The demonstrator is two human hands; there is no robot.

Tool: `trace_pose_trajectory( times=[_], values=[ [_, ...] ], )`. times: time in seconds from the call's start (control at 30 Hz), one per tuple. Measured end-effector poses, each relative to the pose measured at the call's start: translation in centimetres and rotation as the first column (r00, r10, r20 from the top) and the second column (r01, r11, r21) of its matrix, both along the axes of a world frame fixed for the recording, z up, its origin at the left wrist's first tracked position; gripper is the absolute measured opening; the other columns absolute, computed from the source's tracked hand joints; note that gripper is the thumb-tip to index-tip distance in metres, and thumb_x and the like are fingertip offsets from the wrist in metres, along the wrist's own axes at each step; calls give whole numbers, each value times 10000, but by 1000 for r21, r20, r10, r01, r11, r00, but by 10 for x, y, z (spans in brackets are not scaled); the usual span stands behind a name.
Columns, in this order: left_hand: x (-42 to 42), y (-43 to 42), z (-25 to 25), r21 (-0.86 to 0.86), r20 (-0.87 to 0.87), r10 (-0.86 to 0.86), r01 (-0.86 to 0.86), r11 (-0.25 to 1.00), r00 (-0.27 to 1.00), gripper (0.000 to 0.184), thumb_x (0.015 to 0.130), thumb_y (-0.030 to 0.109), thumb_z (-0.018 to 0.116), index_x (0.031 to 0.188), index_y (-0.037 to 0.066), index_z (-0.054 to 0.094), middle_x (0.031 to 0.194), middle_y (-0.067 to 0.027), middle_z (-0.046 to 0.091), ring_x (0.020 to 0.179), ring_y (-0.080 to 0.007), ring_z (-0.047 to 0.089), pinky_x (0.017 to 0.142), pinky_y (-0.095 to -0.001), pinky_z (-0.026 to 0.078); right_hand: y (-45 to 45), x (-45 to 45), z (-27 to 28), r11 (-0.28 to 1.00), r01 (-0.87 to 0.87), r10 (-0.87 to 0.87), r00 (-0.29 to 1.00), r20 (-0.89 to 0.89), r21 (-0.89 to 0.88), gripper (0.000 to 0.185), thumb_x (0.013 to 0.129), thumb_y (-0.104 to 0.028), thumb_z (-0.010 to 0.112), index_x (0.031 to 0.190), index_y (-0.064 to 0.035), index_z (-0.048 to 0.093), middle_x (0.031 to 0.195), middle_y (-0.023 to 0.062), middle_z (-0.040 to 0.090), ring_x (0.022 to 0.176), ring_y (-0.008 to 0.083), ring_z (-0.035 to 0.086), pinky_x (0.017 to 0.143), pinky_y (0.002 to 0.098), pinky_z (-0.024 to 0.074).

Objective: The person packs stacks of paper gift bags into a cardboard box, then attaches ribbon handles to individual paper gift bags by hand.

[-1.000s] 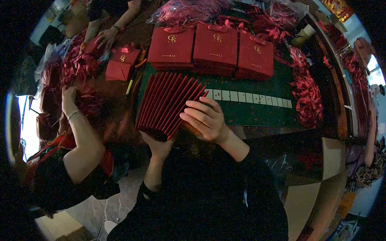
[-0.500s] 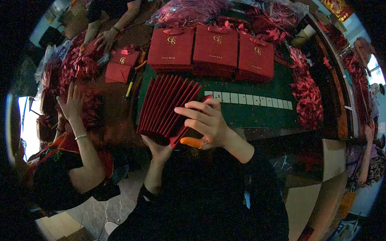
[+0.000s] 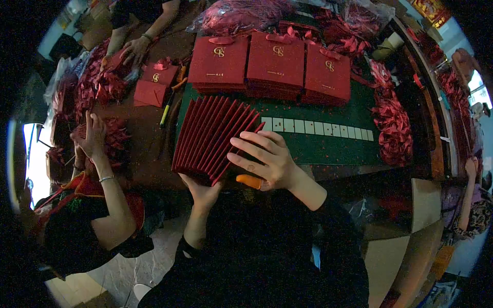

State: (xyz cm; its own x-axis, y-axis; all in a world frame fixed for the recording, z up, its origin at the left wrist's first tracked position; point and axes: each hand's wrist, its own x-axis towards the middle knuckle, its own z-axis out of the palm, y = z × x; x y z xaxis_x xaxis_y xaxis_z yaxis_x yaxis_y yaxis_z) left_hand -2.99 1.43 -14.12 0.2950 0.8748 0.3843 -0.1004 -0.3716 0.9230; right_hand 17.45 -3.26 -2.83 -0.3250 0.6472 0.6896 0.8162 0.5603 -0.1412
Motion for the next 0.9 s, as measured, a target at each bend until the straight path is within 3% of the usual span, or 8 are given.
trace_pose_trajectory(
  times=[0.33,0.47,0.5,0.53,0.7,0.83,0.9],
  values=[
    [-1,3,-1,32,-2,-45,46,998,999,1135,725,112,757,1422,203,-133,1415,-182,153,1288,-341,302,1004,-524,390,-3,-2,-3,997,36,-36,999,-1,62,350,867,-433,553,1114,-190,606,1224,43,566,1117,232,531,1026,468,261],
    [0,2,2,53,3,-61,61,997,998,1139,725,90,751,1420,209,-144,1417,-183,144,1285,-344,305,1003,-522,390,-1,-5,-3,992,70,-67,997,-32,103,376,869,-473,536,1095,-185,621,1141,26,589,1081,214,539,1043,511,238],
    [2,1,3,11,75,-42,41,999,996,1058,702,62,764,1387,140,-39,1368,-170,232,1241,-304,356,989,-458,392,0,-6,-3,990,79,-73,996,-59,113,385,868,-486,531,1087,-184,629,1097,20,598,1056,207,544,1045,523,233],
    [4,0,3,-32,145,-20,25,999,989,981,678,34,777,1355,71,67,1319,-158,319,1198,-264,407,976,-394,393,0,-8,-2,990,79,-72,996,-58,114,385,868,-486,531,1087,-184,629,1097,20,598,1056,207,544,1045,523,233],
    [3,2,10,81,88,-21,14,997,996,973,687,29,769,1355,69,63,1316,-162,326,1195,-267,413,981,-395,392,2,-16,-1,988,131,-126,990,-58,87,386,859,-496,544,1083,-198,645,953,1,559,994,182,523,1050,512,232],
    [0,1,17,175,-62,12,-1,985,998,974,689,43,775,1355,77,66,1310,-162,331,1193,-263,416,983,-403,391,3,-15,-6,984,133,-129,991,-42,118,385,850,-502,552,1076,-205,644,939,-2,543,1012,177,510,1051,483,236],
    [1,1,12,196,-53,13,-2,981,998,968,687,40,775,1352,80,73,1308,-159,333,1192,-262,416,983,-404,390,3,-17,-7,979,139,-123,986,-115,149,368,837,-499,568,1041,-202,644,1009,-4,574,1025,180,511,1017,450,263]
  ],
)
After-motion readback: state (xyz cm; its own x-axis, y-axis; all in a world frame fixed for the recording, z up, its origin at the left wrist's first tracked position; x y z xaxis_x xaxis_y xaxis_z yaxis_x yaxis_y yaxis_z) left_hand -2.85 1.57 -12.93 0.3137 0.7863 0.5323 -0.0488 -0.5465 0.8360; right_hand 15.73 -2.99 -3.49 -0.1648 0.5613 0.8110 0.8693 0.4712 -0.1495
